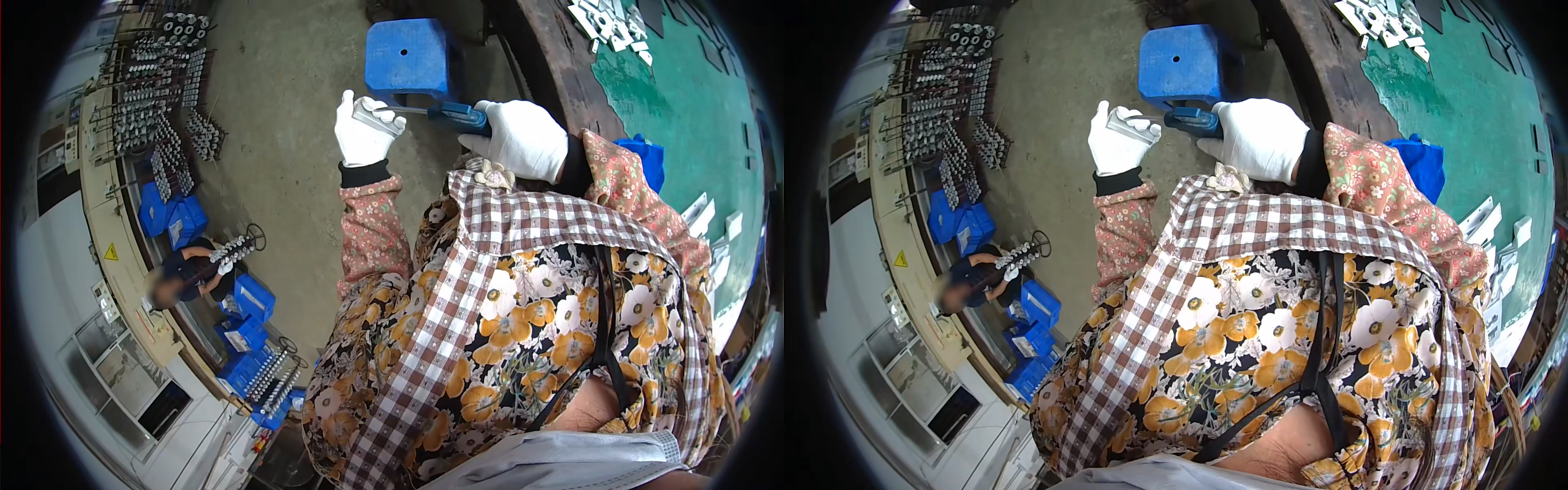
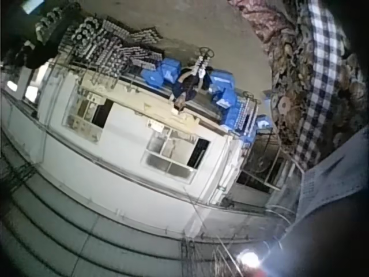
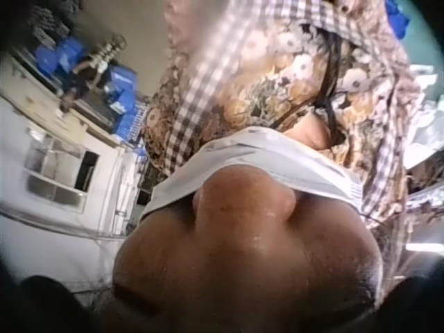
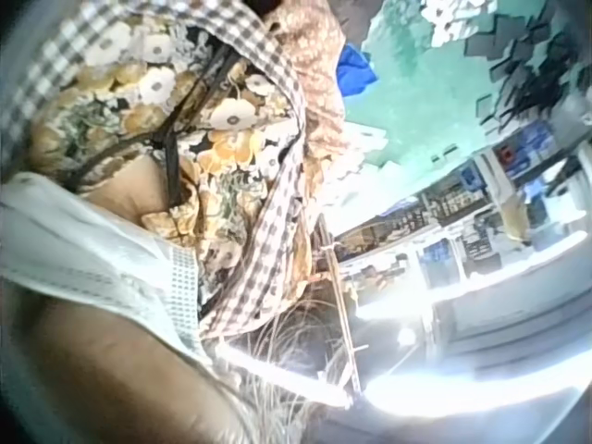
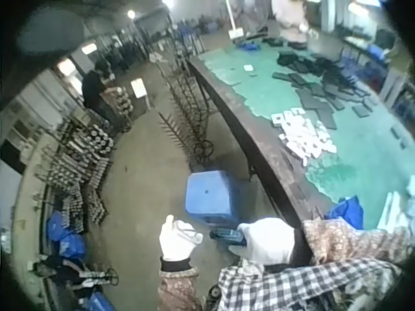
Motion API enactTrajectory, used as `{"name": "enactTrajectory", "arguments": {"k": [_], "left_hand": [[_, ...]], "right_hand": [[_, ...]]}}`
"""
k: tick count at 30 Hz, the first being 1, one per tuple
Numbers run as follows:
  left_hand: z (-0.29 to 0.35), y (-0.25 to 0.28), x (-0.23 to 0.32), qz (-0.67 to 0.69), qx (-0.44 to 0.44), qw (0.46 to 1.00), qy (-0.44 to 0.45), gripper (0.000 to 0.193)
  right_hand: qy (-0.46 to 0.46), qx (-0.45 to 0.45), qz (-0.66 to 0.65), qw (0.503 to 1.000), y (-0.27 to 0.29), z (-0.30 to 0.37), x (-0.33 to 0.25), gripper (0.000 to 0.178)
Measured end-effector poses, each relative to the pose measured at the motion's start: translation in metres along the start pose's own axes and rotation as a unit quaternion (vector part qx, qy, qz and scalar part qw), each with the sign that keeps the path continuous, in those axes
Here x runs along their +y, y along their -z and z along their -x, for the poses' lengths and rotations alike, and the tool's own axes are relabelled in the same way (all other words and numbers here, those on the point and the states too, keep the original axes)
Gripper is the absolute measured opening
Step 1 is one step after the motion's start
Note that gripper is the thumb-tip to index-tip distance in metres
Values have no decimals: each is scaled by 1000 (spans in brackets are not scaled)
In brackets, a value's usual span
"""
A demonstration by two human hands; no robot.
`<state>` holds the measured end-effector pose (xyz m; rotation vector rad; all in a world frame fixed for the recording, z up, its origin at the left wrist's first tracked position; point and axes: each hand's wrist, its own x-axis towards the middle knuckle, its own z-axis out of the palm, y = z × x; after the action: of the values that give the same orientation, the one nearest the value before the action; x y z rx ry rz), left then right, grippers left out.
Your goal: The recorder is assembling small components at a workbench using an electric screwdriver.
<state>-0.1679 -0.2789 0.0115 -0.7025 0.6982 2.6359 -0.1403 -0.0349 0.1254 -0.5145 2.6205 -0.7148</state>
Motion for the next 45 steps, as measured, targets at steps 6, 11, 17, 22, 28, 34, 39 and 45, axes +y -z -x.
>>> {"name": "enactTrajectory", "arguments": {"k": [6, 11, 17, 22, 28, 34, 39, 45], "left_hand": [[-10, 22, 1, -40, -9, 999, -20, 26], [-9, 23, 1, -52, -14, 998, -42, 26], [-15, 37, -1, -198, 69, 976, -53, 34], [-8, 24, -5, -88, 69, 994, -2, 47], [-12, 25, -14, 45, -38, 996, 73, 49], [-15, 38, -15, 70, -67, 995, 31, 34], [-8, 22, -26, -50, 38, 993, -98, 14], [-9, 22, -21, -21, 82, 987, -134, 14]], "right_hand": [[-1, -10, -9, 1000, 3, 1, -2, 32], [-4, -37, -16, 999, 3, 0, -3, 35], [-1, -11, -18, 1000, -1, 0, 0, 32], [-18, -56, 6, 998, 2, 0, -8, 35], [-32, -60, 4, 998, 1, -3, -10, 36], [-25, -51, 15, 998, -2, -3, -5, 32], [-23, -59, 21, 998, -7, -2, 1, 34], [-34, -64, 17, 997, -3, -3, 0, 34]]}}
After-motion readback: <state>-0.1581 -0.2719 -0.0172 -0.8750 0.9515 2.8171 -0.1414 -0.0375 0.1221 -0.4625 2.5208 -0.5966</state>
